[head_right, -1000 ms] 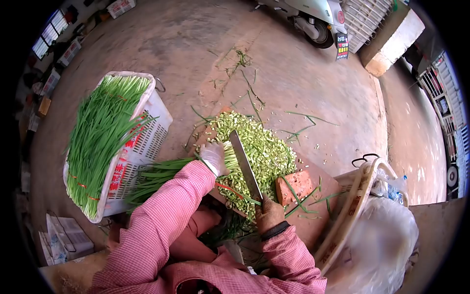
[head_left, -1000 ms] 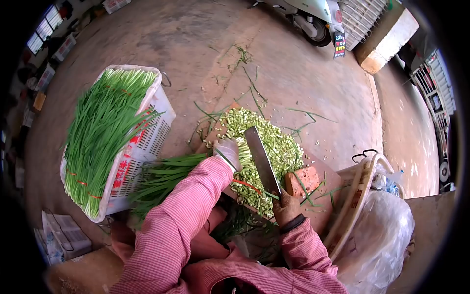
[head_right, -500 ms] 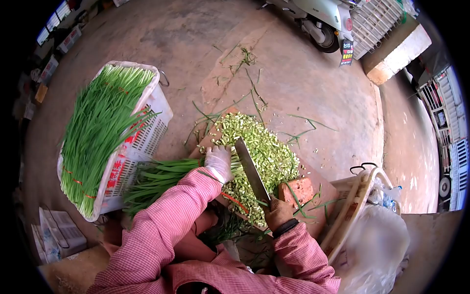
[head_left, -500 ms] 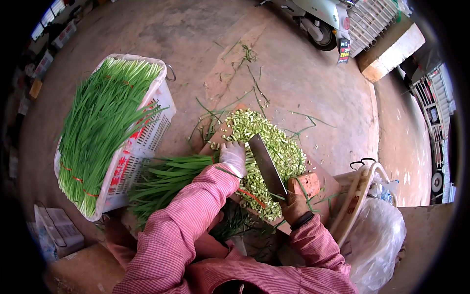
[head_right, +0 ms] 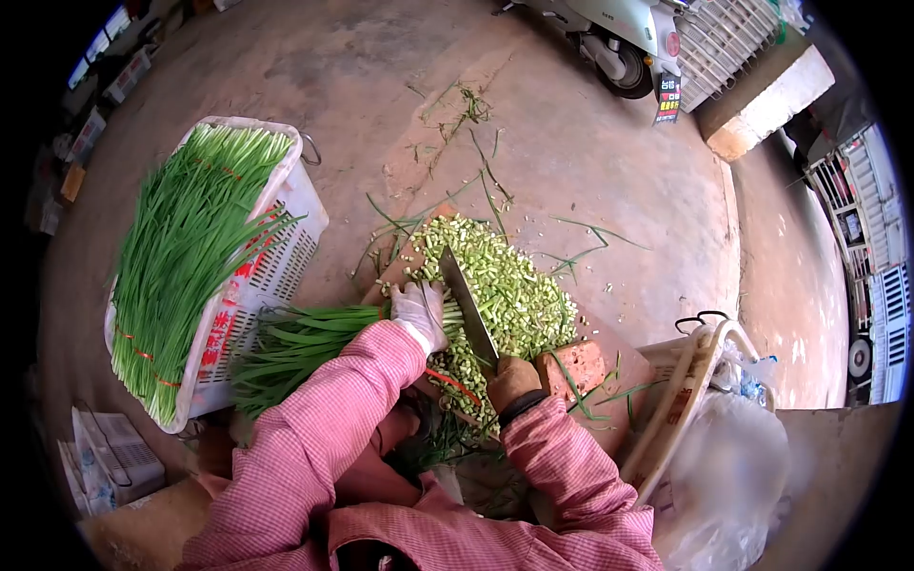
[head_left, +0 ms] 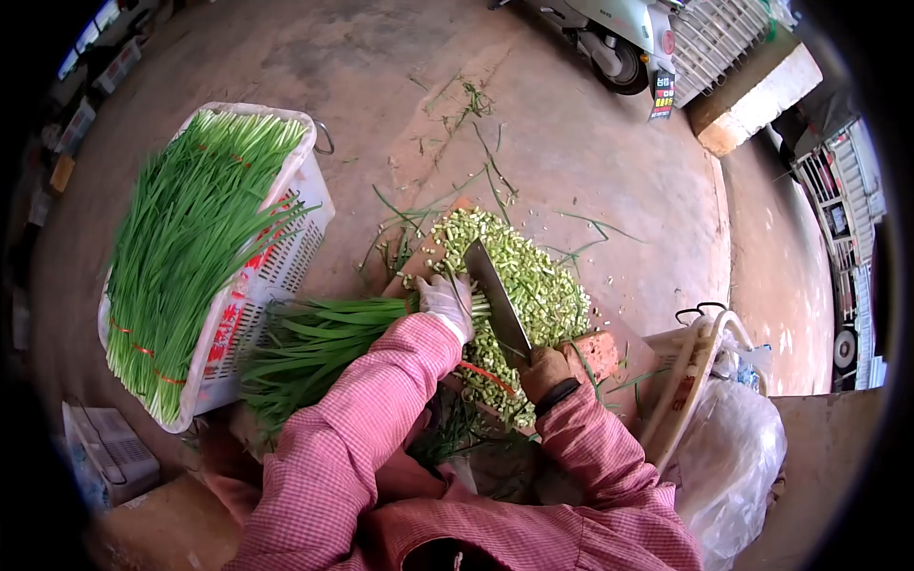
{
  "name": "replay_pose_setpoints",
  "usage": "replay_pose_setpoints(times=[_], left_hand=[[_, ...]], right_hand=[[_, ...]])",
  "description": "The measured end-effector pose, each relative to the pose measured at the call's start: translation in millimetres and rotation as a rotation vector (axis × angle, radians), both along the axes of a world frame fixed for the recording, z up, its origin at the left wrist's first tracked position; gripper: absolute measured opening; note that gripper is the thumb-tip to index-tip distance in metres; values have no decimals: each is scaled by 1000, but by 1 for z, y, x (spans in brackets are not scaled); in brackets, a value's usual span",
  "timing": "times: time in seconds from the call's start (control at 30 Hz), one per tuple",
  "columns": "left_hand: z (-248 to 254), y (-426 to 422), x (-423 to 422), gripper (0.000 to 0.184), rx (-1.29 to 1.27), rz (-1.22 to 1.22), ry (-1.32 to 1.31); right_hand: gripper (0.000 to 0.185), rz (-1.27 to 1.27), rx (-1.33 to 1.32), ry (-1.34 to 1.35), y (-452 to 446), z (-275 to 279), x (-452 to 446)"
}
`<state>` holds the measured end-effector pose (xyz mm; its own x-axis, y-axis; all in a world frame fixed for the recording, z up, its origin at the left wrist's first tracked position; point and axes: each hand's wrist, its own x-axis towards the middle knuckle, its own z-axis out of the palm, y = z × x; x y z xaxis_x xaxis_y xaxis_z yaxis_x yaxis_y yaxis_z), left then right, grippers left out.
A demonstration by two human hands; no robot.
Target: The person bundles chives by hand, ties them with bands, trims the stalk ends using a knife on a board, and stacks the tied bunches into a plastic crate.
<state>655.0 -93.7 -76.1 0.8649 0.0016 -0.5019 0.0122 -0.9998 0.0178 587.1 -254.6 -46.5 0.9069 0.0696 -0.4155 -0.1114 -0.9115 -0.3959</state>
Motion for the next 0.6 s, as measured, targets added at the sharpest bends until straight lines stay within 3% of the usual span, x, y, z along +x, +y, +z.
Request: replay_pose_setpoints(times=[0.07,0.17,0.37,0.47,0.6], left_hand=[[-2,-4,-2,67,60,6,-44],[-2,2,2,72,-17,4,-5],[3,0,0,70,0,-19,-33],[9,2,-2,70,-25,-11,19],[11,3,0,76,-16,-35,87]], right_hand=[[19,5,66,-19,-12,7,-15],[21,19,-12,19,-5,7,-8],[30,-60,40,-76,20,-39,21],[28,-27,-7,133,11,-19,10],[20,-54,66,30,-10,-23,-18]])
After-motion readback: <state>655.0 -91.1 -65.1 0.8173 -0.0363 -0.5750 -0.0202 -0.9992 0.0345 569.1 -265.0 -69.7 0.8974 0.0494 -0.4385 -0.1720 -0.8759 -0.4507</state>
